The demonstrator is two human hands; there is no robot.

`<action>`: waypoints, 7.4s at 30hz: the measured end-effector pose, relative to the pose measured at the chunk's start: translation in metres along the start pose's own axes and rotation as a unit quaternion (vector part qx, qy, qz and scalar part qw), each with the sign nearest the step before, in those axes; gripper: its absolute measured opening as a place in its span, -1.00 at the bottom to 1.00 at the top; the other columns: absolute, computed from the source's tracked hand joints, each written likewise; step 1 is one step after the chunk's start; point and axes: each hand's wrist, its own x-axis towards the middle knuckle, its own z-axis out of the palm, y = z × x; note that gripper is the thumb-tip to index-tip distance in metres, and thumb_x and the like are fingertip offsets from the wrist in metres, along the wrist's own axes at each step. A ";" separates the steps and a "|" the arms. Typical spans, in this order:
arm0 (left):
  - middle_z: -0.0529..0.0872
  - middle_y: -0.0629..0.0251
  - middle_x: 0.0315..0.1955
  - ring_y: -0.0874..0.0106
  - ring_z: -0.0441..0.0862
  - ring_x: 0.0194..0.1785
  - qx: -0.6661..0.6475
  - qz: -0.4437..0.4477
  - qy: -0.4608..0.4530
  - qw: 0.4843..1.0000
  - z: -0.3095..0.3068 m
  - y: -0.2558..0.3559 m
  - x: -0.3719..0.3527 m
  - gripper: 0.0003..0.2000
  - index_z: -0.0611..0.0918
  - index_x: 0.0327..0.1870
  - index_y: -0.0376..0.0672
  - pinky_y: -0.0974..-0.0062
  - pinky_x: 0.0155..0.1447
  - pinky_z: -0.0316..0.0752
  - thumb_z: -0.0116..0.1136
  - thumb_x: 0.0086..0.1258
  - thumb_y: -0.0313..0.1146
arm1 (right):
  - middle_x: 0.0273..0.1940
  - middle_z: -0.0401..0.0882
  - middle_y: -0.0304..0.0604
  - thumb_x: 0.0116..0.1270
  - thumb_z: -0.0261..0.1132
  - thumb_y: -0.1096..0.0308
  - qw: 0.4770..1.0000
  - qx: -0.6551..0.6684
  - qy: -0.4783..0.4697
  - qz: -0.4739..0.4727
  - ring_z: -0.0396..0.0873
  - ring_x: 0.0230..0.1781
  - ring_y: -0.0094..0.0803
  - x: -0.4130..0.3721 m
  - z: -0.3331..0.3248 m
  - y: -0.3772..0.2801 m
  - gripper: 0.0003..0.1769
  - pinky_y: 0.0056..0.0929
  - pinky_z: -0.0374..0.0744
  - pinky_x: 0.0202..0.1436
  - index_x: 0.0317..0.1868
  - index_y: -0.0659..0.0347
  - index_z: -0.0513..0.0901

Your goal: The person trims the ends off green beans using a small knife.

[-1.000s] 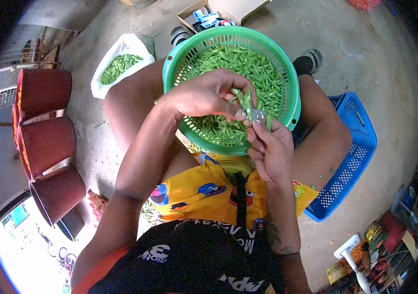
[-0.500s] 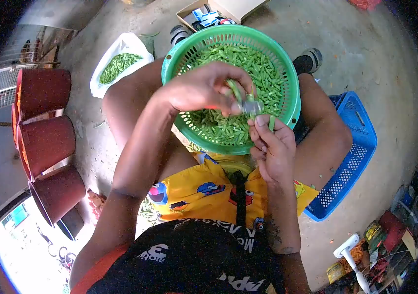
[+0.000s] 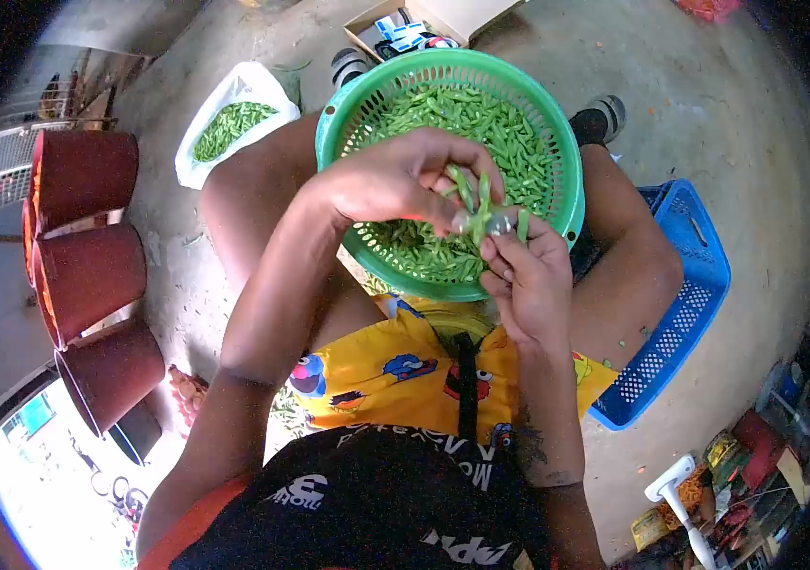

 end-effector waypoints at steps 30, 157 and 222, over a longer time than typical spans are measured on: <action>0.68 0.41 -0.36 0.60 0.60 -0.31 0.061 -0.013 0.027 0.998 -0.005 -0.006 0.001 -0.71 0.71 0.07 -0.33 0.61 -0.20 0.55 0.42 0.34 -0.53 | -0.12 0.74 0.01 0.67 0.12 0.32 1.000 0.000 -0.020 -0.015 0.54 -0.51 -0.52 -0.002 0.001 0.006 -0.78 -0.45 0.68 -0.34 0.12 0.28 0.51; 0.69 0.29 -0.41 0.54 0.57 -0.38 0.026 -0.068 0.225 0.972 -0.037 0.023 -0.025 -0.69 0.66 0.15 -0.26 0.59 -0.31 0.42 0.07 0.45 -0.42 | 0.30 0.54 0.12 0.03 0.53 0.54 0.653 -0.716 -0.009 -0.246 0.53 0.27 0.12 0.115 0.029 -0.017 -0.21 -0.10 0.52 0.35 0.36 0.21 0.53; 0.50 0.30 -0.63 0.51 0.42 -0.52 0.174 -0.146 0.001 0.974 0.250 -0.028 0.064 -0.57 0.62 -0.24 -0.33 0.39 -0.40 0.39 0.08 0.66 -0.05 | -0.22 0.78 -0.15 0.34 0.47 0.46 0.954 0.062 0.241 -0.167 0.68 -0.28 -0.51 -0.218 -0.212 0.005 -0.73 -0.58 0.59 -0.14 0.01 0.40 0.74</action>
